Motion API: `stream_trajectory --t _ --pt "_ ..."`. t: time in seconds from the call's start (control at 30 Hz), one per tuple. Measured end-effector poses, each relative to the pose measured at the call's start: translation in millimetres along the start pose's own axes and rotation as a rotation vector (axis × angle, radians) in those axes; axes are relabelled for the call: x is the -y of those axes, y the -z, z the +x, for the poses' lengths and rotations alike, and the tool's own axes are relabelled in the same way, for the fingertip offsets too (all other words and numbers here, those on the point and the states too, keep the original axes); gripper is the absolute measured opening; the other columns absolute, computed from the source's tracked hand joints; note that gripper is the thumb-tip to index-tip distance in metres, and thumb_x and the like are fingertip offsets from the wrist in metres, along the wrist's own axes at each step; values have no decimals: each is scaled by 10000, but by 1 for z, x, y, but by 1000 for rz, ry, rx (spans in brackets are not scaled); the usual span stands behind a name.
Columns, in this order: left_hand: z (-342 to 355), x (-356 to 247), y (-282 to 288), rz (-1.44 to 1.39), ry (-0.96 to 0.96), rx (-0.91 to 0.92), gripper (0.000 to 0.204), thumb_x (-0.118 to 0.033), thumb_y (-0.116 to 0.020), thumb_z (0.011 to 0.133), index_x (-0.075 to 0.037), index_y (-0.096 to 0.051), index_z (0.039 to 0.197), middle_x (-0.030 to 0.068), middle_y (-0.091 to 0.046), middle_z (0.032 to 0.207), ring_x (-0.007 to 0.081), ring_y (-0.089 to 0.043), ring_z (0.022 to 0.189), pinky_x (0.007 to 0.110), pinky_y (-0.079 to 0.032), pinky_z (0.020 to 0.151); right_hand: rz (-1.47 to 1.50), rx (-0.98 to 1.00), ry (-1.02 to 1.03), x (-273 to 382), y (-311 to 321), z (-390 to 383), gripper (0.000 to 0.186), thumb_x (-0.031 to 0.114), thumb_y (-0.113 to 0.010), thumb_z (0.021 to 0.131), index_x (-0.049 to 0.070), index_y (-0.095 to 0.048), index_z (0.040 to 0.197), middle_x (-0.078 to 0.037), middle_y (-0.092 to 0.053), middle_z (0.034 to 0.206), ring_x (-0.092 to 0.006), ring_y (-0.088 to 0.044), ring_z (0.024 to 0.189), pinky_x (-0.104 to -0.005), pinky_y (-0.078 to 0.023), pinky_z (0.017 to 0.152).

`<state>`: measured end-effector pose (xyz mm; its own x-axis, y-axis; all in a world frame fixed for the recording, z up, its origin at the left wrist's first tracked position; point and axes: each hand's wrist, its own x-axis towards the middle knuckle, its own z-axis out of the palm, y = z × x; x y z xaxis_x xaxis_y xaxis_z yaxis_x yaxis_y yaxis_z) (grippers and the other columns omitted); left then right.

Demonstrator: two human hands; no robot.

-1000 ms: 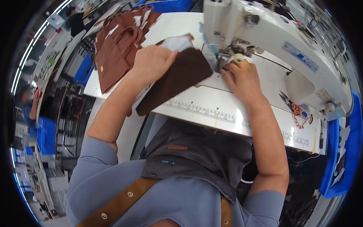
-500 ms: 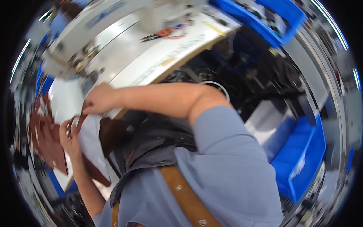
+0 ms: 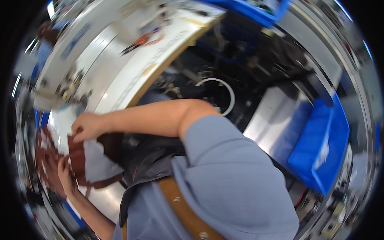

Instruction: Sewing together components of leather handbags using an industrial sewing machine.

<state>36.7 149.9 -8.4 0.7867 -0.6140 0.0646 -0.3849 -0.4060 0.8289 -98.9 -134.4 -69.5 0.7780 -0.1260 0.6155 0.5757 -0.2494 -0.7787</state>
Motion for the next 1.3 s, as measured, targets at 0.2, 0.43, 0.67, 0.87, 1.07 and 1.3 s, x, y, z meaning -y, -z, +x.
stream_trajectory --t 0.2,0.43,0.67,0.87,1.07,1.3 --pt "-44 -107 -30 -61 -72 -8 389 61 -611 811 20 -593 1197 61 -615 1159 202 -692 1012 278 -522 881 -92 418 -327 58 44 -14 362 293 -781 900 -9 -695 1080 -66 -721 951 -132 -660 909 -303 -547 803" --pt "-73 -104 4 -88 -126 -156 248 78 -663 857 -8 -671 1090 1 -719 942 47 -649 897 197 -493 802 268 489 -535 72 13 -6 202 157 -759 910 -23 -690 968 -46 -704 813 -78 -619 793 -273 -526 729" --pt "-95 -88 3 -241 56 -178 312 120 -661 818 -42 -639 1084 -6 -690 844 40 -630 780 194 -463 691 -210 555 -273 79 -3 -14 234 189 -791 887 5 -647 906 -130 -603 674 -124 -462 617 -312 -482 605" --pt "-130 -51 -1 -487 102 -83 263 84 -681 814 -21 -635 1051 41 -729 936 71 -672 847 208 -514 757 -229 690 -211 102 -1 -18 221 156 -757 915 13 -626 1021 -149 -651 711 -168 -576 613 -316 -491 622" --pt "-193 -38 14 -587 131 -140 276 -111 -812 865 -17 -683 1091 62 -733 1033 101 -680 927 251 -545 831 -194 485 -246 88 14 -18 260 47 -681 938 6 -645 1193 -111 -777 923 -185 -741 896 -309 -550 834" --pt "-272 3 49 -240 305 -691 260 -218 -793 872 -33 -723 1040 -11 -712 901 42 -593 774 211 -453 678 -595 238 -163 21 56 -17 258 122 -661 974 -25 -694 1182 -109 -738 1054 -174 -672 989 -312 -509 928"
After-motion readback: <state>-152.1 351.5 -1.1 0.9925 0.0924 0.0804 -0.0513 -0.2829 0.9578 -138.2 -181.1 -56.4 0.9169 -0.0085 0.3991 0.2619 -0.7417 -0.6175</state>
